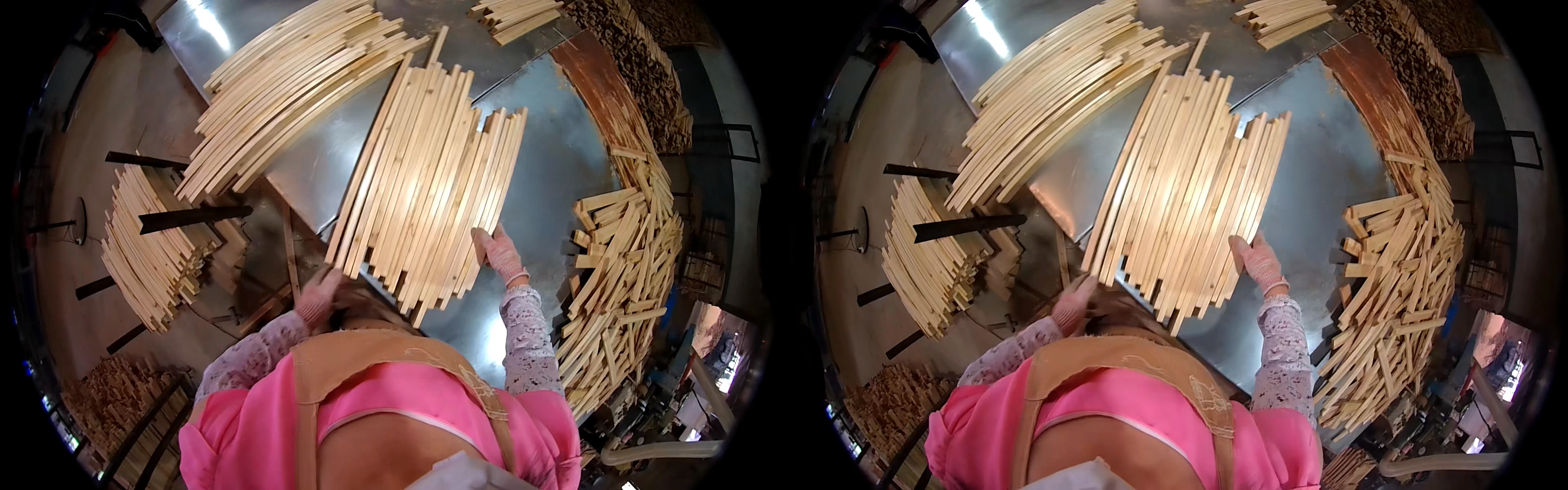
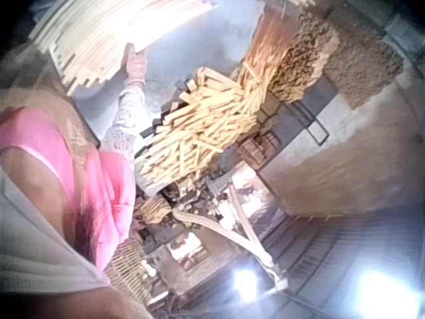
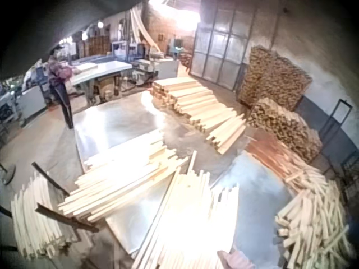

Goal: The person sorts and stacks thin wooden slats on a metal table. They pick up individual slats from a pile, align them, and place them into a neat stack. The person occasionally moves the stack to make room for more slats.

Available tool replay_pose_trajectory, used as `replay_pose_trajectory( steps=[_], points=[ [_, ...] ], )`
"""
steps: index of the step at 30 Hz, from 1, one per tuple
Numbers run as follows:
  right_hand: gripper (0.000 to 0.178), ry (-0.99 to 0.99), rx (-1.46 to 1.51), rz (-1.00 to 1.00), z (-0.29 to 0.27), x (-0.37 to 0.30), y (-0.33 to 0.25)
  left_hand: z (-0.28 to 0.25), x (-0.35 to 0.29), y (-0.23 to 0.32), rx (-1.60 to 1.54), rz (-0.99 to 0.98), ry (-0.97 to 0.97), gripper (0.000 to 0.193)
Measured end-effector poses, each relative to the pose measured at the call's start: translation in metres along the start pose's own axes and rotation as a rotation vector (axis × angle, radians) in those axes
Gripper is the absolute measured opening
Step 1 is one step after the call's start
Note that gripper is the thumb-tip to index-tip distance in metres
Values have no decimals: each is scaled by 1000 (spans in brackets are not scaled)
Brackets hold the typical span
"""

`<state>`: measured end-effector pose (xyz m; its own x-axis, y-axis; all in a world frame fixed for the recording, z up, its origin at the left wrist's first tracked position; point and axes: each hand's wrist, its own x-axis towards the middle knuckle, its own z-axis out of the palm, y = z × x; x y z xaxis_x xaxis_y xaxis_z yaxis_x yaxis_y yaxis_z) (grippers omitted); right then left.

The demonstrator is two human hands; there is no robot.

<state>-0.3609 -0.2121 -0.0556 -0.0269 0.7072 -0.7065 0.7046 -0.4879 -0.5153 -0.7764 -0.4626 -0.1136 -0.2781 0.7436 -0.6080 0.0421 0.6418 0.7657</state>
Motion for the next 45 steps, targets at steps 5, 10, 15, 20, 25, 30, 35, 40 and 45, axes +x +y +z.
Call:
replay_pose_trajectory(
  steps=[5, 10, 15, 20, 25, 30, 35, 40, 45],
  points=[
    [69, 164, -264, -230, -60, 29, -53, -29, 66, 158, 633, 353, 120, 44],
    [89, 430, -459, -262, -65, 101, -104, 62, 238, 206, 296, 359, 49, 79],
    [95, 304, 353, -155, -59, 83, -65, 108, 229, 221, -346, 114, -256, 99],
    [86, 239, 588, -362, -77, 79, -40, 112, 221, 246, -289, 65, -327, 90],
    [79, 446, 478, -514, -128, 29, -79, 99, 190, 336, 81, 585, -358, 76],
    [70, 629, 710, -959, -207, -62, -178, 81, 143, 487, -319, 812, -496, 81],
    [64, 760, 691, -1138, -207, -119, -214, 39, 148, 532, -308, 991, -518, 86],
    [65, 1028, 80, -691, -123, -64, -120, 23, 128, 461, -290, 878, -634, 79],
    [72, 792, 417, -804, -52, -89, -94, -11, 151, 387, -104, 834, -637, 72]
  ],
)
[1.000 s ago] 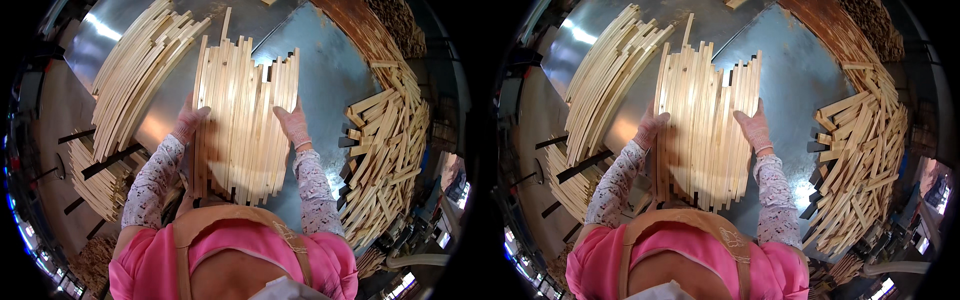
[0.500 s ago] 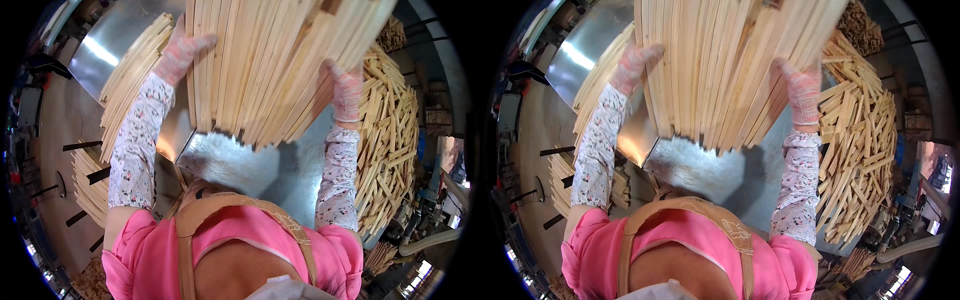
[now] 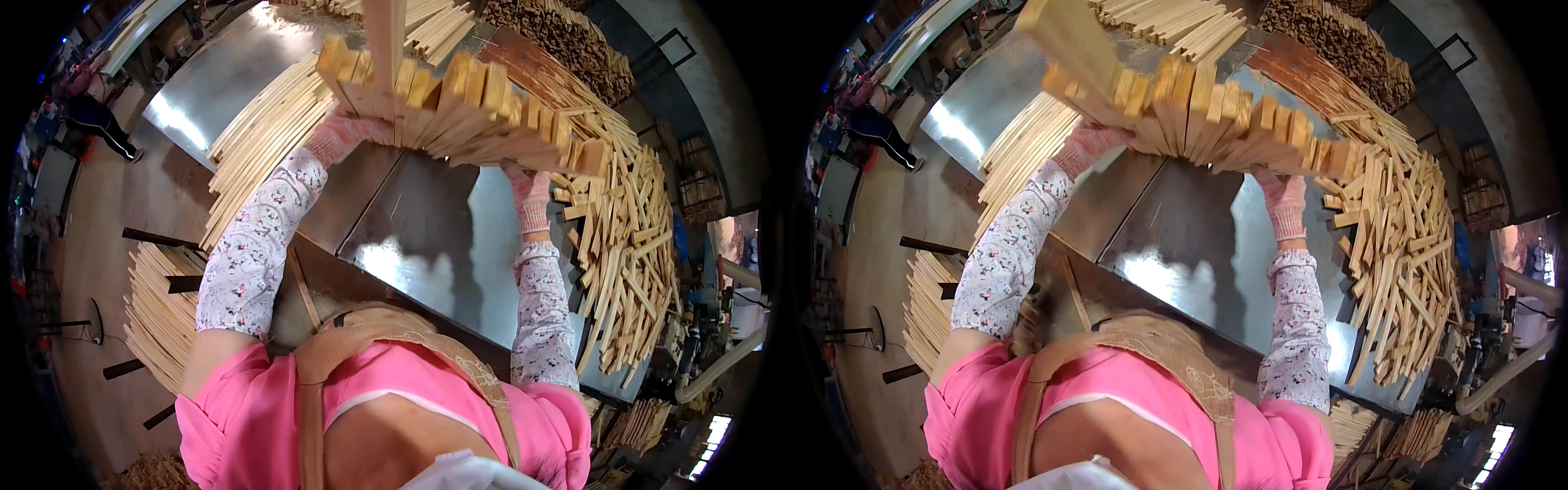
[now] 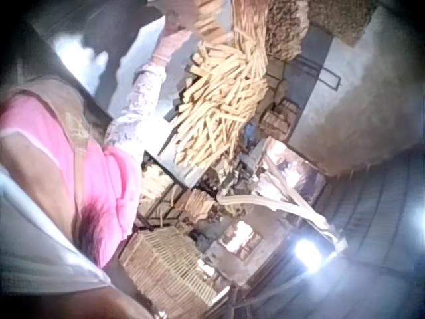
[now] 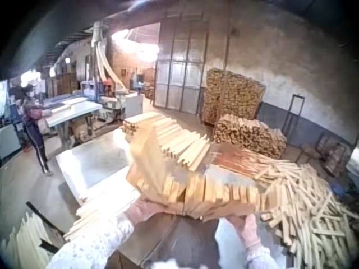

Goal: The person sorts and stacks thin wooden slats on a metal table. They pick up individual slats from a pile, align them, and place them into a neat stack. The person occasionally moves the stack to make room for more slats.

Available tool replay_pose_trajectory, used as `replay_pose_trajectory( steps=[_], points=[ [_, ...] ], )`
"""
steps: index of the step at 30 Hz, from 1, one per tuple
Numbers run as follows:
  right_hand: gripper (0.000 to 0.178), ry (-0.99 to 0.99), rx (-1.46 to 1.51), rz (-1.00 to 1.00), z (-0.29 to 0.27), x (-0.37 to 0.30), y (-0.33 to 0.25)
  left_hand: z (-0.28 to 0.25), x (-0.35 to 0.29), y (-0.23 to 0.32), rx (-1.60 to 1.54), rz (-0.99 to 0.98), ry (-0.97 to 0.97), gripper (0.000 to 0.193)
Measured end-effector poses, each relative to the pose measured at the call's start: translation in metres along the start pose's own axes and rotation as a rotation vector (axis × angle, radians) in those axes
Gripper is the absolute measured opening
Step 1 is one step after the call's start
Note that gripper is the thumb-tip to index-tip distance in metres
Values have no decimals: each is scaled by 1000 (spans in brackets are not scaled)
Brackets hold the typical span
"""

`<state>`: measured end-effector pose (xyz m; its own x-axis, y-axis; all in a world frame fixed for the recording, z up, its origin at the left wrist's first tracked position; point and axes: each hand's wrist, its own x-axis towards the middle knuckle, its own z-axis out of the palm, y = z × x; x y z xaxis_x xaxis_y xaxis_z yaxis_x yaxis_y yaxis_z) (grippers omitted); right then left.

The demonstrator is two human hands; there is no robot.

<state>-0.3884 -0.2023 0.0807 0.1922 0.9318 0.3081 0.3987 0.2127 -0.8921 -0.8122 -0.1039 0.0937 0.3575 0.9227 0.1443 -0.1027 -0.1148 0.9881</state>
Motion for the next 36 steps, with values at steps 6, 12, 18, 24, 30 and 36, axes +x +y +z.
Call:
replay_pose_trajectory(
  steps=[6, 12, 18, 24, 30, 36],
  points=[
    [62, 78, -173, -162, 6, -92, 33, -18, -87, -23, 332, -94, -4, 65],
    [63, -554, -472, 349, 8, -205, 48, -33, -126, -40, 937, -78, -32, 58],
    [65, -474, -690, 82, 81, -198, 69, -61, -139, -74, 1282, -397, -447, 52],
    [75, -340, -628, 73, 132, -202, 77, -64, -124, -91, 1001, -561, -73, 59],
    [57, -401, -569, 158, 148, -126, 48, -47, -86, -49, 1166, -748, -66, 80],
    [47, -228, -611, -244, 177, 96, 98, 34, -124, -136, 1569, -275, 96, 89]
  ],
)
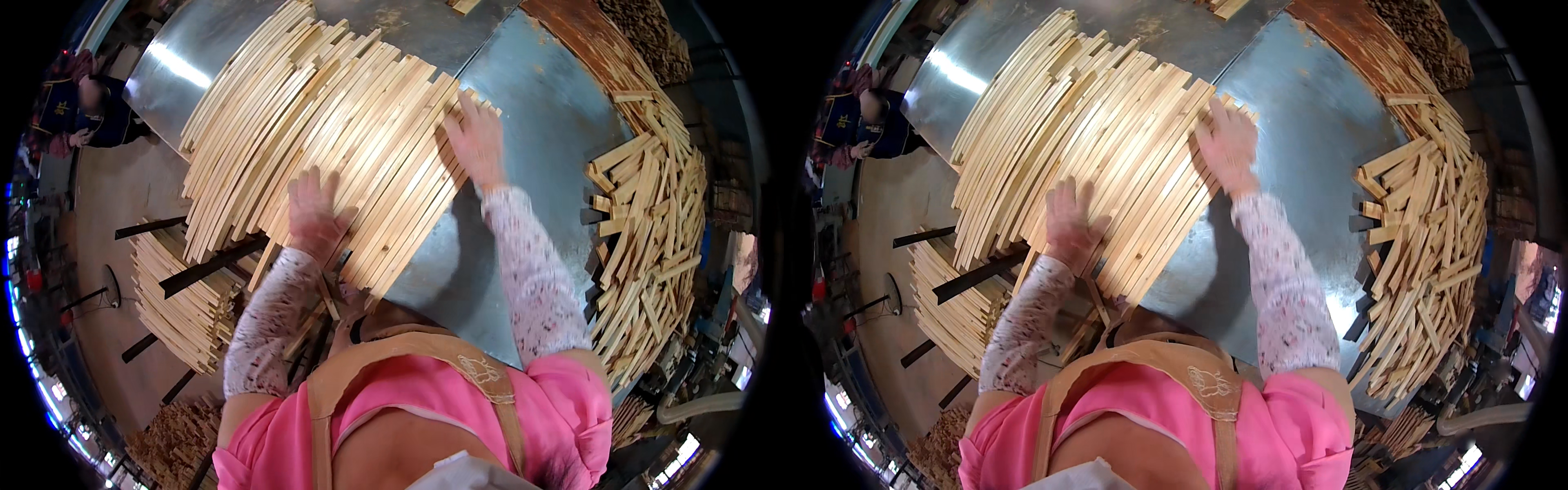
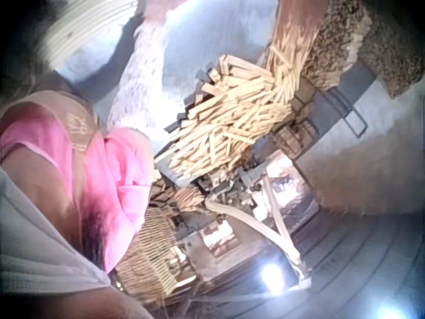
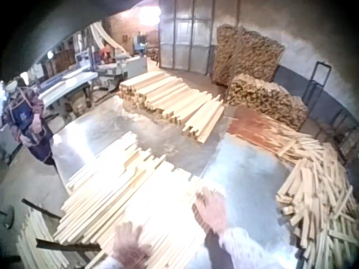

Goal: The person sorts and stacks thin wooden slats on a metal table. They pick up individual slats from a pile, align them, and place them into a neat stack. The person occasionally moves the stack to make room for more slats.

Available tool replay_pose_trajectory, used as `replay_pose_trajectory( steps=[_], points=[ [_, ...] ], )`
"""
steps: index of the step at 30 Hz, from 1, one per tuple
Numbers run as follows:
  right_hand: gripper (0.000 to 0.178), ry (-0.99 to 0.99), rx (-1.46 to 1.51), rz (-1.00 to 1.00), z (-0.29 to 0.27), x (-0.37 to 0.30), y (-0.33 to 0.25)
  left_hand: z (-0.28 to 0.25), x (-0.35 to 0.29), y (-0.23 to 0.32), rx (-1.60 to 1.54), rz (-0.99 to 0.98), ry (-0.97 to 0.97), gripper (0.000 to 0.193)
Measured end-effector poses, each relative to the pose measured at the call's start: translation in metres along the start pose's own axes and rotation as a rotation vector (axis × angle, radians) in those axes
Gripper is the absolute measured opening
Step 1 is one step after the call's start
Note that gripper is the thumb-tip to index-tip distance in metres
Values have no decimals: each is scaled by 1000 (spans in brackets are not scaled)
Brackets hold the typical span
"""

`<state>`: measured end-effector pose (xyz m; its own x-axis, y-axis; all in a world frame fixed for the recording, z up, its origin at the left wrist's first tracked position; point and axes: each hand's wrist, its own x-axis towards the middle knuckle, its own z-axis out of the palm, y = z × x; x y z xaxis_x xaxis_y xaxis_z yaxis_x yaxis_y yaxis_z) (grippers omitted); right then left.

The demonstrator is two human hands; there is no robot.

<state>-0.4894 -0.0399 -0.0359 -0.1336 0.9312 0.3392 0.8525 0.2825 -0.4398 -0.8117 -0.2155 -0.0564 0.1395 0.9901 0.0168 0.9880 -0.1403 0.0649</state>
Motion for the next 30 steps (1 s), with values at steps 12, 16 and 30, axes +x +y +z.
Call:
replay_pose_trajectory(
  steps=[12, 16, 30],
  points=[
    [43, -197, 585, 315, -5, 116, -12, 6, -4, 7, -396, -244, 52, 52],
    [20, -66, -2, -467, -3, 20, 6, -29, 52, 10, -1024, -325, -64, 57],
    [26, 115, 1040, 1351, -169, -168, 104, -13, 66, 185, -1177, -77, -511, 68]
  ],
)
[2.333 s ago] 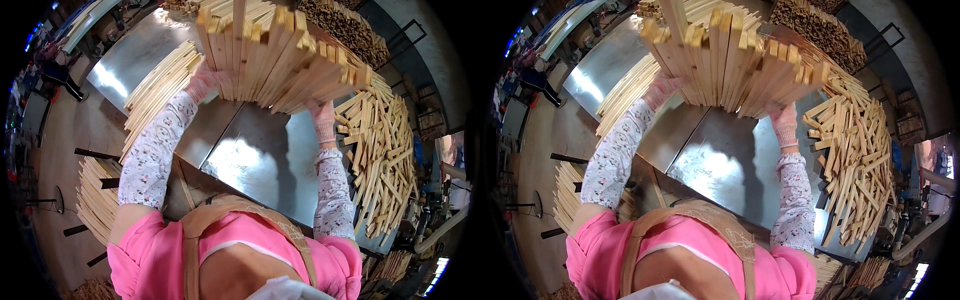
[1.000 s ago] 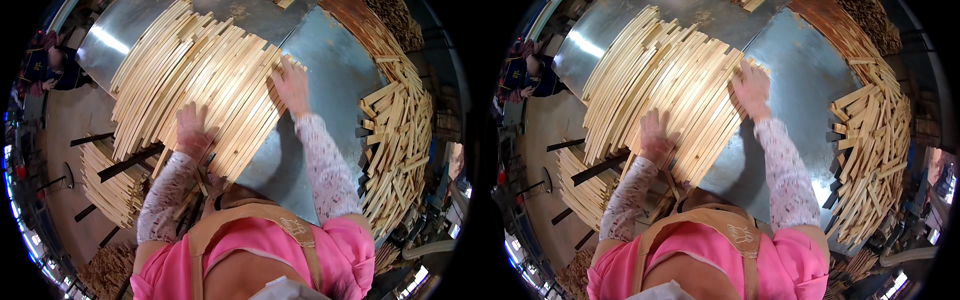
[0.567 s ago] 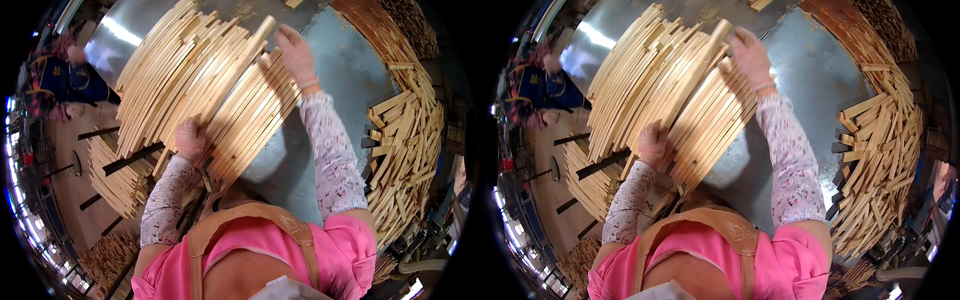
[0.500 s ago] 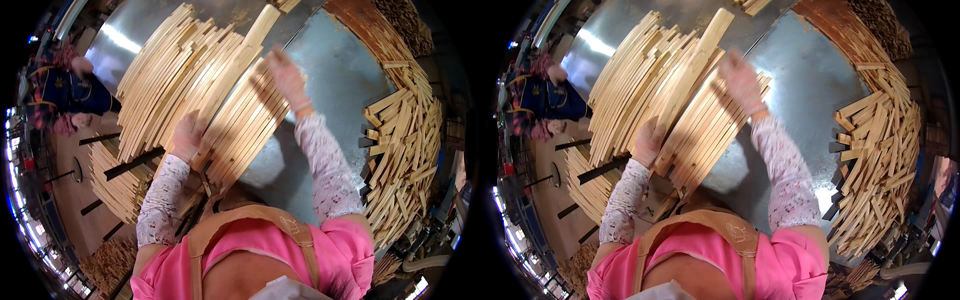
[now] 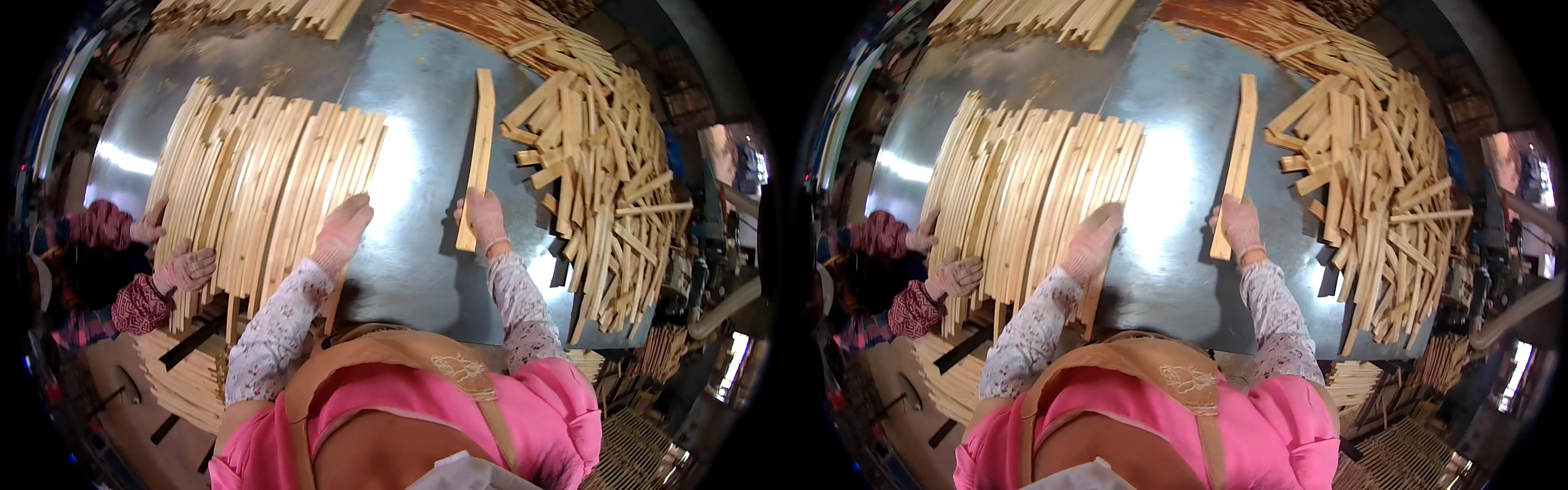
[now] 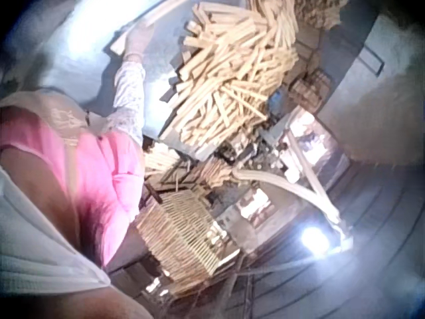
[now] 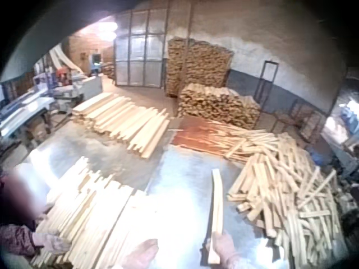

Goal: The person sorts and stacks thin wooden slats on a metal table. They pick up individual slats from a pile, align them, and place them into a neat stack. The person occasionally moves the stack to make room for more slats.

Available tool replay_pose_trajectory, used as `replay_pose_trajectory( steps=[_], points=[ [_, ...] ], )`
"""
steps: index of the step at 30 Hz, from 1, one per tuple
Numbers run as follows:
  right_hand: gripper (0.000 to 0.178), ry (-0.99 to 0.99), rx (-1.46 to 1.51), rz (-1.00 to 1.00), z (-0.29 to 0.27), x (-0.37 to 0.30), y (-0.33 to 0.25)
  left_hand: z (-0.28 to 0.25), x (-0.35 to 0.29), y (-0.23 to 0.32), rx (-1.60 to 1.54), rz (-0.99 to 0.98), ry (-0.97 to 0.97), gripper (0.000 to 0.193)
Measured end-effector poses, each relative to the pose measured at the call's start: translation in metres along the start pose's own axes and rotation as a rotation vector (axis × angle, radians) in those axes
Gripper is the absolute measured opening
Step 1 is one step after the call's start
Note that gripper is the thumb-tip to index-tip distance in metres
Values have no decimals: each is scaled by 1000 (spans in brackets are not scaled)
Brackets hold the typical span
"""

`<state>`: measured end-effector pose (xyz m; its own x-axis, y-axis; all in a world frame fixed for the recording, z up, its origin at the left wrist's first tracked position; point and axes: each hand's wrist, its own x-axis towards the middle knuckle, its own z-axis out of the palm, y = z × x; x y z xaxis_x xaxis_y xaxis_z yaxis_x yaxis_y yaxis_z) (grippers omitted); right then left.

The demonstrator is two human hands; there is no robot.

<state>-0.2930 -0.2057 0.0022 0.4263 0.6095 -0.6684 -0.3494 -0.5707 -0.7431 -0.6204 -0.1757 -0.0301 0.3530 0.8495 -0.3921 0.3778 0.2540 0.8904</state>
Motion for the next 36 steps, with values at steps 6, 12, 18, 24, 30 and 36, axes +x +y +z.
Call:
replay_pose_trajectory(
  steps=[6, 12, 18, 24, 30, 36],
  points=[
    [44, -86, -81, -80, -47, -61, 47, 10, -32, 14, -6, -17, 3, 66],
    [58, -179, -352, -187, -51, -146, 81, -4, -1, 63, -371, 11, 48, 73],
    [72, -42, -1208, -688, -71, -215, 96, -19, 33, 106, -982, -111, 125, 52],
    [73, 69, -1443, -638, -125, -249, 124, 5, 15, 123, 560, 86, -129, 47],
    [72, 456, -1214, -350, -252, -291, 191, 72, 2, 80, 1442, 384, -928, 44],
    [69, 1092, -239, -330, -420, -272, 320, 257, -36, 356, 906, 884, -688, 45]
  ],
)
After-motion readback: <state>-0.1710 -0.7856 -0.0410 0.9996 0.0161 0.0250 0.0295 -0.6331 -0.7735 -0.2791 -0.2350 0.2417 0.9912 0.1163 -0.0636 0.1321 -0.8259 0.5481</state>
